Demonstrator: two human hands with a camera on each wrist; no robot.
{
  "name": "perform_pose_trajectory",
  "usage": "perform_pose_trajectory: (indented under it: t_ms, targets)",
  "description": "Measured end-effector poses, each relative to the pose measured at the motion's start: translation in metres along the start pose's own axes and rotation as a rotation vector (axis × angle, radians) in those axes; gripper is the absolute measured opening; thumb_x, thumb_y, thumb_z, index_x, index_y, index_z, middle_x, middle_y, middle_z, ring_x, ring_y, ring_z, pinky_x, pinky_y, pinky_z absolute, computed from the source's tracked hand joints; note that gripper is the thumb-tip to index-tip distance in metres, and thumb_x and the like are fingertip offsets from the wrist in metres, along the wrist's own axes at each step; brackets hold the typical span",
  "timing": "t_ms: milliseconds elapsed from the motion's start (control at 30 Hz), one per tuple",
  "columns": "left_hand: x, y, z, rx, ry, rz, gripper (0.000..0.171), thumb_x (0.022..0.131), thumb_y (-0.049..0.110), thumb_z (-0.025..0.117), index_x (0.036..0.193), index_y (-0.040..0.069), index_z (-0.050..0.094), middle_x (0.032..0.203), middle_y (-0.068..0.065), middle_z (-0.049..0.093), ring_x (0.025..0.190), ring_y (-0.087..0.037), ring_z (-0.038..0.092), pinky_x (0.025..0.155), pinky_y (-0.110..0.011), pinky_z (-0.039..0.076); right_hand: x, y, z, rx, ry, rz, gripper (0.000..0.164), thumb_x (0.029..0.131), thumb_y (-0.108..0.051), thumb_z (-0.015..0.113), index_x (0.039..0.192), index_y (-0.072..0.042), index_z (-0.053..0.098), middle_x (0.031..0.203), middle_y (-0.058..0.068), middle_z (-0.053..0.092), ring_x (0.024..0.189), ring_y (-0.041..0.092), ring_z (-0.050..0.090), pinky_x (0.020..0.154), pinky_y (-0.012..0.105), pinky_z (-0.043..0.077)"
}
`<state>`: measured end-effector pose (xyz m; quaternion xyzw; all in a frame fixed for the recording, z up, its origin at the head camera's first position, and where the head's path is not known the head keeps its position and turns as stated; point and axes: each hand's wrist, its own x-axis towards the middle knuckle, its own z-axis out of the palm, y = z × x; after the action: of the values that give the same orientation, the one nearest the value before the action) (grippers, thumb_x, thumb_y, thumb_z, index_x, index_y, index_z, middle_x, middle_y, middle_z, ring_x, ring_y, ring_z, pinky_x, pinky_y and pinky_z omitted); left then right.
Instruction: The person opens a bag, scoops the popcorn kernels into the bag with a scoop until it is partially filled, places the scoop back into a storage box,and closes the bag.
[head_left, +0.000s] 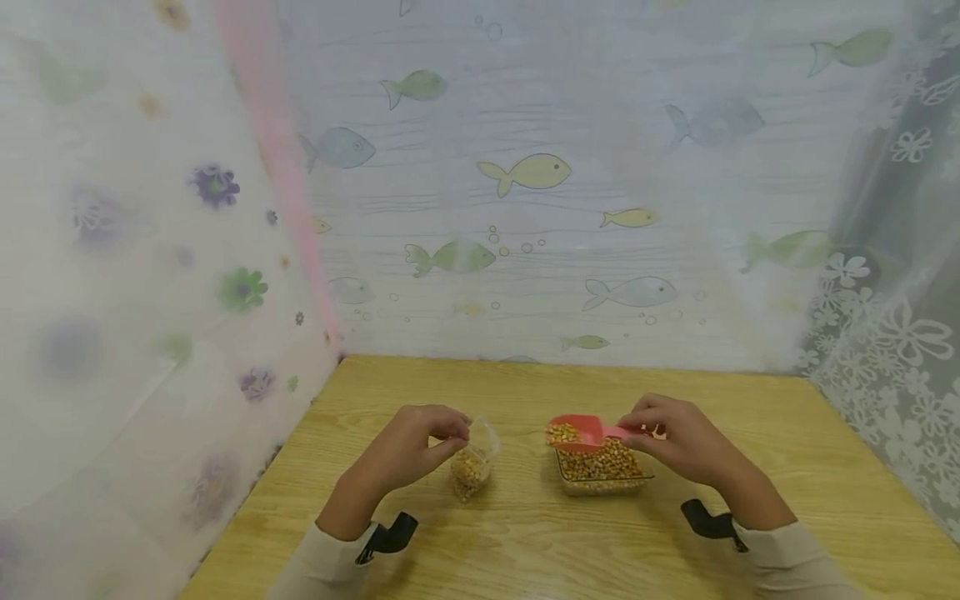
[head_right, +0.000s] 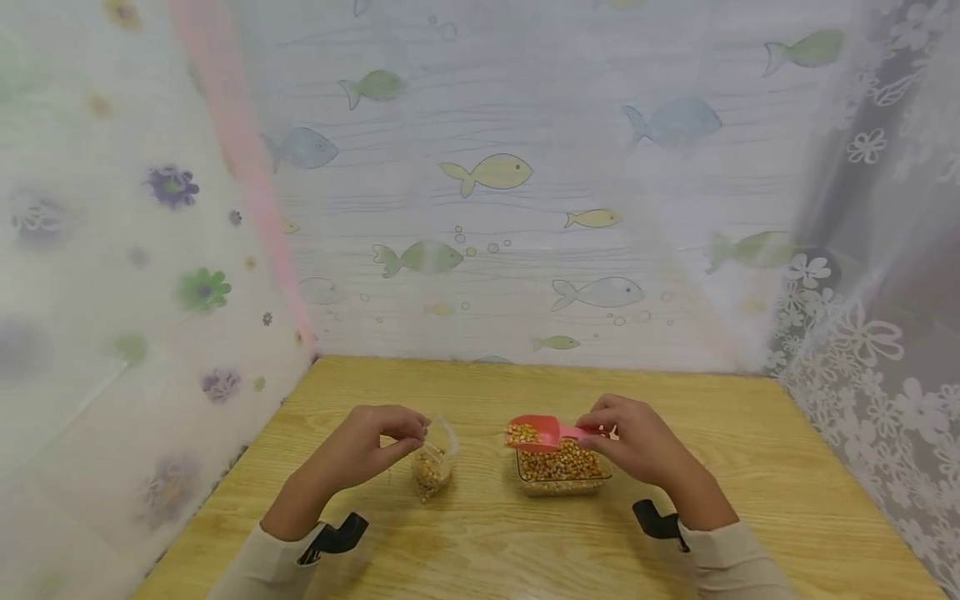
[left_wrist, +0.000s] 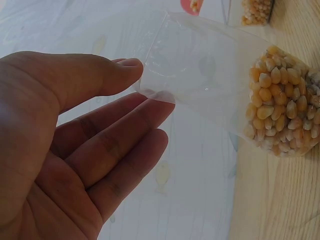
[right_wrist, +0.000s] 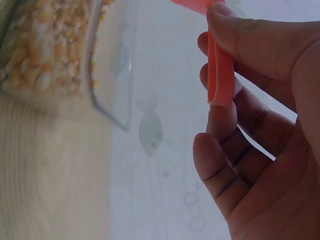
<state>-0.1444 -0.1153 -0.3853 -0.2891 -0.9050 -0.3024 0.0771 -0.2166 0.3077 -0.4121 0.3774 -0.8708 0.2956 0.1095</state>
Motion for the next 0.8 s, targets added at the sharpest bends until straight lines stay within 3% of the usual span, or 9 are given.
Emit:
perform_pose_trajectory:
  t_ms: [167, 567, 800]
  targets:
    - [0.000, 0.000, 0.000, 0.003, 0.007, 0.018, 0.006, 0.099, 0.016, 0.072, 0.103, 0.013, 0.077, 0.125, -0.002, 0.074, 0.098, -0.013, 0.075, 0.083, -0.033, 0.064, 0.012, -0.009, 0.002, 0.020, 0.005, -0.042, 0.011, 0.093, -0.023, 0.079, 0.102, -0.030, 0.079, 0.092, -0.020, 0.064, 0.076, -0.001, 0.055, 0.065, 0.026, 0.051]
    - [-0.001, 0.002, 0.000, 0.000, 0.011, 0.007, 0.005, 0.098, 0.015, 0.073, 0.101, 0.015, 0.077, 0.124, -0.001, 0.074, 0.098, -0.012, 0.075, 0.082, -0.035, 0.064, 0.035, -0.029, 0.011, 0.085, -0.006, -0.099, 0.011, 0.093, -0.021, 0.079, 0.103, -0.017, 0.081, 0.093, -0.014, 0.066, 0.077, 0.001, 0.055, 0.064, 0.025, 0.050]
    - [0.000, 0.001, 0.000, -0.010, 0.005, 0.002, 0.005, 0.099, 0.016, 0.073, 0.101, 0.015, 0.077, 0.125, -0.001, 0.074, 0.098, -0.012, 0.075, 0.083, -0.037, 0.064, 0.048, -0.042, 0.016, 0.084, -0.033, -0.112, 0.012, 0.093, -0.022, 0.080, 0.104, -0.021, 0.080, 0.094, -0.016, 0.064, 0.076, 0.001, 0.053, 0.064, 0.025, 0.050]
